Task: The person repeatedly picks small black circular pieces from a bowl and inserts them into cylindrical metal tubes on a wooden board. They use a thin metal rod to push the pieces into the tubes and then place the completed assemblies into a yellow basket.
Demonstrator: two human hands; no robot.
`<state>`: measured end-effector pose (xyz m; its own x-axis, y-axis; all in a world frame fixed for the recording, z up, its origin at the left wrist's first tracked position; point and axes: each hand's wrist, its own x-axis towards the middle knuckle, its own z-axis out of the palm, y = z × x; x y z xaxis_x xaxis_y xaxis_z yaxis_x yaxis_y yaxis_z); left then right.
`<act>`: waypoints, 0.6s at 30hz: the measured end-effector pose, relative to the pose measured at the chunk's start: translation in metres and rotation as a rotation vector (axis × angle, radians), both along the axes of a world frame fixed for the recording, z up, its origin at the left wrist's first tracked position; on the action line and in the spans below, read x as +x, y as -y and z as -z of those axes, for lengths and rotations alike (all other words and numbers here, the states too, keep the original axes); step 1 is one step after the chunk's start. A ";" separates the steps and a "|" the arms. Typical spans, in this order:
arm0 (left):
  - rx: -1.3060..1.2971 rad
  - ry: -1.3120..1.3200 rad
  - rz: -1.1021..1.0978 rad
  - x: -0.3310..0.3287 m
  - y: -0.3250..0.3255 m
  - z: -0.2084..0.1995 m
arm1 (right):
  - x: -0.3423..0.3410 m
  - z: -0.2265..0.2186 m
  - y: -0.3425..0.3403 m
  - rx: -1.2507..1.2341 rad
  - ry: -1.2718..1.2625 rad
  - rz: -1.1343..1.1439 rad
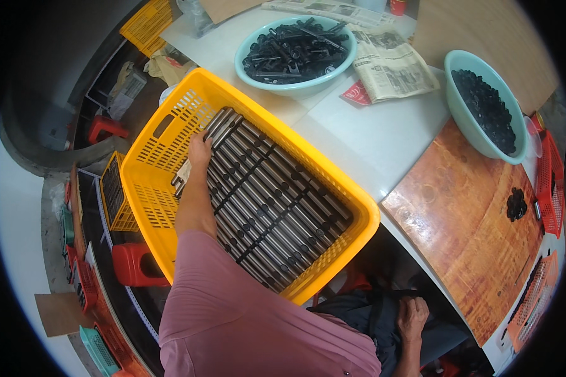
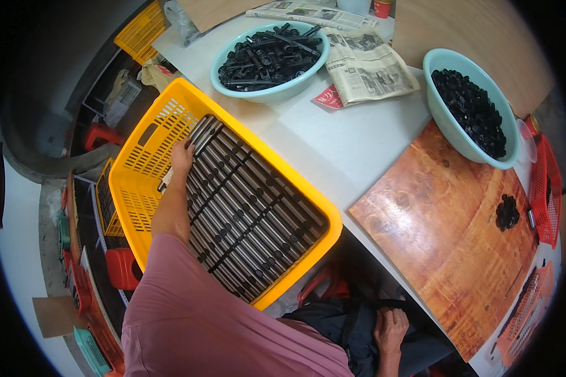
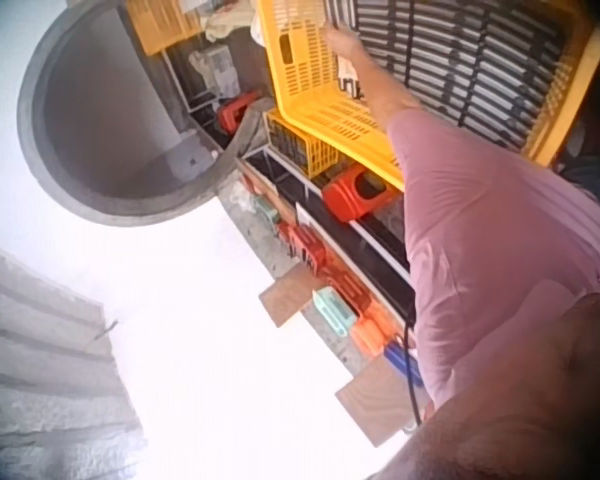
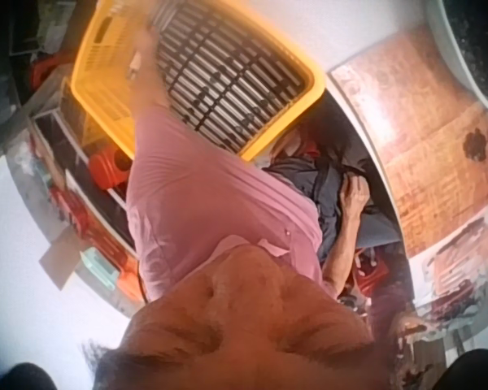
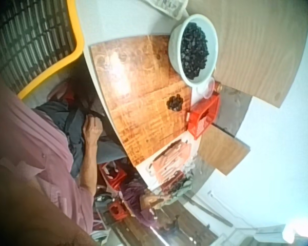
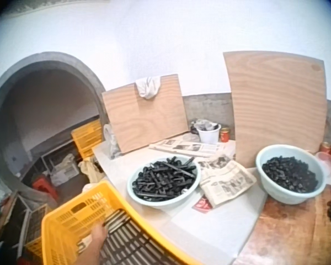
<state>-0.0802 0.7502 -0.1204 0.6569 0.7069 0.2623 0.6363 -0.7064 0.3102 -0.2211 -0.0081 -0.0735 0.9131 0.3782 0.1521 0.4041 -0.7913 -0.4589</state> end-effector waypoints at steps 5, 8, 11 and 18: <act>0.026 -0.126 0.000 0.002 -0.006 -0.010 | 0.002 0.001 -0.002 0.025 -0.010 0.009; -0.010 -0.227 -0.029 0.003 -0.003 -0.013 | 0.002 -0.002 -0.001 0.007 -0.041 0.009; 0.017 -0.267 -0.051 -0.002 -0.003 -0.014 | 0.003 -0.004 -0.003 0.015 -0.047 0.023; 0.109 -0.136 -0.036 -0.032 -0.021 -0.005 | 0.002 -0.001 -0.004 0.046 -0.046 0.030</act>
